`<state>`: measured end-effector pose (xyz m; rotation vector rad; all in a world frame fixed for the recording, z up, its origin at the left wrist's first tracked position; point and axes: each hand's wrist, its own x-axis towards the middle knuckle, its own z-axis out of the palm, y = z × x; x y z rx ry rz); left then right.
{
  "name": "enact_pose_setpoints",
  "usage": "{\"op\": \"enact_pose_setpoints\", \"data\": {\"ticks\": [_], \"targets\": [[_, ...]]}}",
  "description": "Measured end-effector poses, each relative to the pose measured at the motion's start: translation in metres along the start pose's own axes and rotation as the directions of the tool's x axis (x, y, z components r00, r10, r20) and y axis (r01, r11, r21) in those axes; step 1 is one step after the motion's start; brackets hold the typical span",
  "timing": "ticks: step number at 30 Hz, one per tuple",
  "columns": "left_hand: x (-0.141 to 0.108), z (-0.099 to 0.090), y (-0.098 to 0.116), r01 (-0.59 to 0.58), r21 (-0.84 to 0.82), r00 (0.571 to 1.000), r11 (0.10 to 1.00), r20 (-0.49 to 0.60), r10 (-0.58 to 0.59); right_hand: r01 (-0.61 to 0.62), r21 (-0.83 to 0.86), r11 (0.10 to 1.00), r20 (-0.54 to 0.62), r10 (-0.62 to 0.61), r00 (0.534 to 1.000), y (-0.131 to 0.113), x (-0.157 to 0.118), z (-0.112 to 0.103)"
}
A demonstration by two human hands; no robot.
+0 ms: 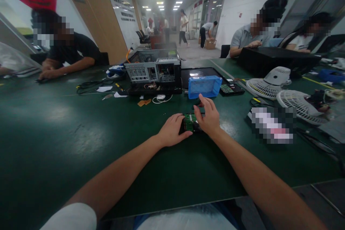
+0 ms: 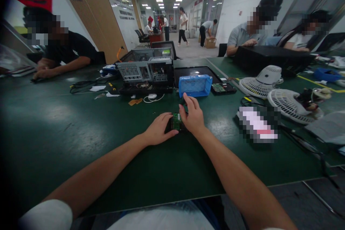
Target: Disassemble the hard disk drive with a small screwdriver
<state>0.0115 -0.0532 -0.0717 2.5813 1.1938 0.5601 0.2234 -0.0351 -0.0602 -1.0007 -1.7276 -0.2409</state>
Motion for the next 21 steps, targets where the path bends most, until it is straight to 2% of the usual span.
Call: {"op": "enact_pose_setpoints", "data": {"ticks": [5,14,21], "targets": [[-0.0007,-0.0006,0.001,0.003,0.008,1.0,1.0,0.003,-0.003,0.01,0.012,1.0,-0.029,-0.01,1.0,0.0023,0.0,0.0003],[0.0002,-0.0008,0.0005,0.009,-0.001,1.0,1.0,0.01,-0.009,-0.056,0.03,0.998,-0.068,0.058,0.996,-0.0034,0.0019,-0.0026],[0.0,0.0019,-0.0006,0.002,0.006,1.0,1.0,-0.005,-0.002,-0.084,0.009,0.996,-0.029,0.084,0.996,-0.007,0.0015,-0.0059]]}}
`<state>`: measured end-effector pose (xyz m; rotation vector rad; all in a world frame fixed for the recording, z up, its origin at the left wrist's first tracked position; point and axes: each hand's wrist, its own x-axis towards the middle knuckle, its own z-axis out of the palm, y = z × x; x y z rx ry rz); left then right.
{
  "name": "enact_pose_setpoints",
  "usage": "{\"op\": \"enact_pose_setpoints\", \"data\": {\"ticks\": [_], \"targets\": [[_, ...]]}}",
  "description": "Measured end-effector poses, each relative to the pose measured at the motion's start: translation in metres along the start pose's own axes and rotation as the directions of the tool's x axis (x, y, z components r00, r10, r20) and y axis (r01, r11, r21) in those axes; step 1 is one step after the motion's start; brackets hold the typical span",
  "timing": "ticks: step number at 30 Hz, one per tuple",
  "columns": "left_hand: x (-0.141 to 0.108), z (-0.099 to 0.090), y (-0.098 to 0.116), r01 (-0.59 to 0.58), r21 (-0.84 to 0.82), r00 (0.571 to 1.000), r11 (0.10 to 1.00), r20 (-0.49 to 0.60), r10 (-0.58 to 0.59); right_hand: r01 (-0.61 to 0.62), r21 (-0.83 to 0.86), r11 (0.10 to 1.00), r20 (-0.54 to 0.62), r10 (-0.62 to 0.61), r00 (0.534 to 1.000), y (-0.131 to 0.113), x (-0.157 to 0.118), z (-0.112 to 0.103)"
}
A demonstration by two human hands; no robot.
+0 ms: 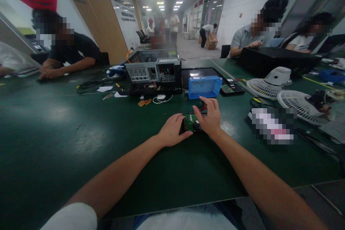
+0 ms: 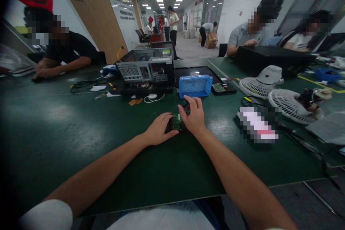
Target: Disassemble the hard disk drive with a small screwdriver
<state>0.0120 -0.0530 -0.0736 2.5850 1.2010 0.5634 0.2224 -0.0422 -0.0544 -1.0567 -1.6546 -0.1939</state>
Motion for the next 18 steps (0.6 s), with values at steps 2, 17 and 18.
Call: {"op": "enact_pose_setpoints", "data": {"ticks": [2,17,18], "targets": [[0.0,0.001,0.0,-0.002,0.001,1.0,1.0,0.001,0.002,-0.005,-0.002,1.0,0.003,0.005,1.0,-0.001,0.0,-0.001],[0.003,-0.007,-0.007,0.092,-0.057,0.992,0.994,-0.079,-0.097,-0.035,-0.03,0.999,-0.089,0.032,0.995,0.001,0.005,-0.017],[0.004,-0.009,-0.014,0.135,-0.036,0.984,0.99,-0.113,-0.138,-0.043,-0.033,0.999,-0.099,0.039,0.994,0.003,0.006,-0.018]]}}
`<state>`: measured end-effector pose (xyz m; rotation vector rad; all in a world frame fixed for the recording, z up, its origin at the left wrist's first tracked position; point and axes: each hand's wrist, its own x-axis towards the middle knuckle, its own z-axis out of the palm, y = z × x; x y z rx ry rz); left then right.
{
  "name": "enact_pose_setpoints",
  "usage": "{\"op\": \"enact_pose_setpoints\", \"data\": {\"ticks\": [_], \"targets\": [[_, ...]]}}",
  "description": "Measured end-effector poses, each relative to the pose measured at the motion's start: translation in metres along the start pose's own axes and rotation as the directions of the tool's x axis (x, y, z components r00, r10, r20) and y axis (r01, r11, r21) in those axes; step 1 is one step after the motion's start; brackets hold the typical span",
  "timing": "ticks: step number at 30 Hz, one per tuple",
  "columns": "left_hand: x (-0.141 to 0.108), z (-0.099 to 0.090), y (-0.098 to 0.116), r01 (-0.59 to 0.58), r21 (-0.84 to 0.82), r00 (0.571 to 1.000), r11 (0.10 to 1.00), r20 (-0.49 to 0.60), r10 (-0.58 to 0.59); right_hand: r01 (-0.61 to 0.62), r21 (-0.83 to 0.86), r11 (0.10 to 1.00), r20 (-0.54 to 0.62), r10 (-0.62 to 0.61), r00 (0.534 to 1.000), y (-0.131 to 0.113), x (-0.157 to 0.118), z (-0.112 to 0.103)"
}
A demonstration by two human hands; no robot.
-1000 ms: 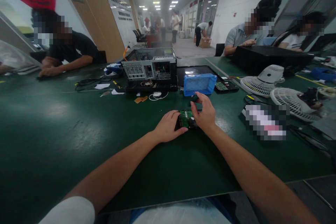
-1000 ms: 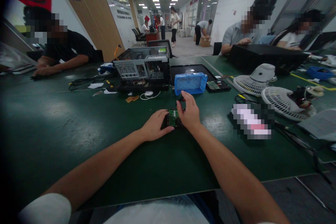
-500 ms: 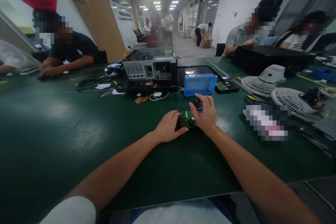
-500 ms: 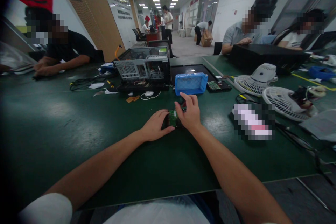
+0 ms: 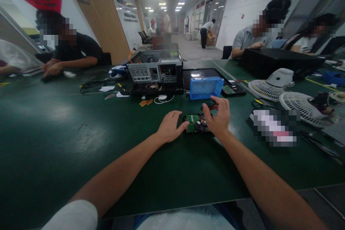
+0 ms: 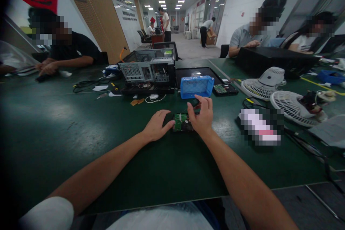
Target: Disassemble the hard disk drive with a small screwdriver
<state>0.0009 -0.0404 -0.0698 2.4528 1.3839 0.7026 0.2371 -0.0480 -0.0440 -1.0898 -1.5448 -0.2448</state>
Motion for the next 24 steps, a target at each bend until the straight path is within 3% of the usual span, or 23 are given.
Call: {"op": "enact_pose_setpoints", "data": {"ticks": [5,8,15,21,24], "targets": [[0.009,-0.015,-0.044,0.272,0.173,0.956,0.947,-0.161,-0.245,-0.029,-0.017,0.999,-0.029,0.029,0.999,0.008,0.002,-0.003],[0.009,-0.021,-0.059,0.31,0.214,0.946,0.926,-0.165,-0.278,-0.04,-0.027,0.999,-0.033,0.039,0.999,0.009,0.003,-0.003],[0.008,-0.013,-0.054,0.362,0.282,0.932,0.889,-0.1,-0.348,-0.017,-0.065,0.998,-0.033,0.015,0.999,0.008,0.003,-0.003],[0.007,-0.011,-0.056,0.302,0.255,0.953,0.919,-0.121,-0.279,-0.028,-0.044,0.999,-0.016,0.027,0.999,0.009,0.002,-0.003],[0.007,-0.008,-0.042,0.218,0.198,0.97,0.956,-0.149,-0.191,-0.025,-0.04,0.999,-0.019,0.025,1.0,0.01,0.002,-0.002]]}}
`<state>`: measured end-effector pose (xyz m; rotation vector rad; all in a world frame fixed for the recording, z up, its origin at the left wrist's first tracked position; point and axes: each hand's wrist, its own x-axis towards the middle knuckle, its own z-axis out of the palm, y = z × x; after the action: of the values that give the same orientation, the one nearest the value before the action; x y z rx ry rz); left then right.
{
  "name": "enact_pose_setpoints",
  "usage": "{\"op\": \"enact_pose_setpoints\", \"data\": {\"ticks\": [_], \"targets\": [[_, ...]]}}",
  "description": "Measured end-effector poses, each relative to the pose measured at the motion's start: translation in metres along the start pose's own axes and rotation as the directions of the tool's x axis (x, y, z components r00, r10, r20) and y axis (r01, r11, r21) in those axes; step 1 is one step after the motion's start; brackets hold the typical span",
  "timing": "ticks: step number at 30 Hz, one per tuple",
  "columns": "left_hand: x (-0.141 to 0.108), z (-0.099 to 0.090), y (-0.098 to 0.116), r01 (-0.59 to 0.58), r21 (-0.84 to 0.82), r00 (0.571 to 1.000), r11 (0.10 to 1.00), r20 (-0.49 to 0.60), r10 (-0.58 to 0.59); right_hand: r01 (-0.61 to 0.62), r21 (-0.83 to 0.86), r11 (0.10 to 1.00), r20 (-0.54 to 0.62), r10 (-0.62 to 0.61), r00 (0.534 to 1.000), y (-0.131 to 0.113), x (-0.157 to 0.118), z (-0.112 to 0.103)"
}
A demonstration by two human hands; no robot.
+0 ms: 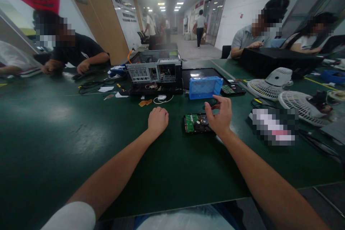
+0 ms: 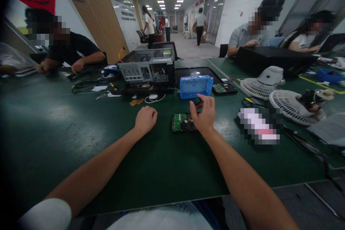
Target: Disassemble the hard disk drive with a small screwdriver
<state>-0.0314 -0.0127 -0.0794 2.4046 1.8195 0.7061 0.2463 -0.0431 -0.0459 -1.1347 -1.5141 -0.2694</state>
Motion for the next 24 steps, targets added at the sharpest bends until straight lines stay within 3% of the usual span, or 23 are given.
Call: {"op": "enact_pose_setpoints", "data": {"ticks": [4,8,24], "targets": [[-0.006,0.004,0.039,-0.19,-0.137,0.98,0.972,-0.094,0.178,0.001,-0.004,1.0,0.015,-0.001,1.0,0.0,0.0,0.002],[-0.008,0.009,0.066,-0.227,-0.245,0.973,0.943,-0.101,0.208,0.015,-0.017,1.0,0.014,-0.015,1.0,-0.003,0.0,0.002],[-0.004,0.017,0.069,-0.207,-0.298,0.978,0.932,-0.089,0.189,0.024,-0.007,1.0,0.018,-0.024,1.0,-0.002,-0.002,0.004]]}}
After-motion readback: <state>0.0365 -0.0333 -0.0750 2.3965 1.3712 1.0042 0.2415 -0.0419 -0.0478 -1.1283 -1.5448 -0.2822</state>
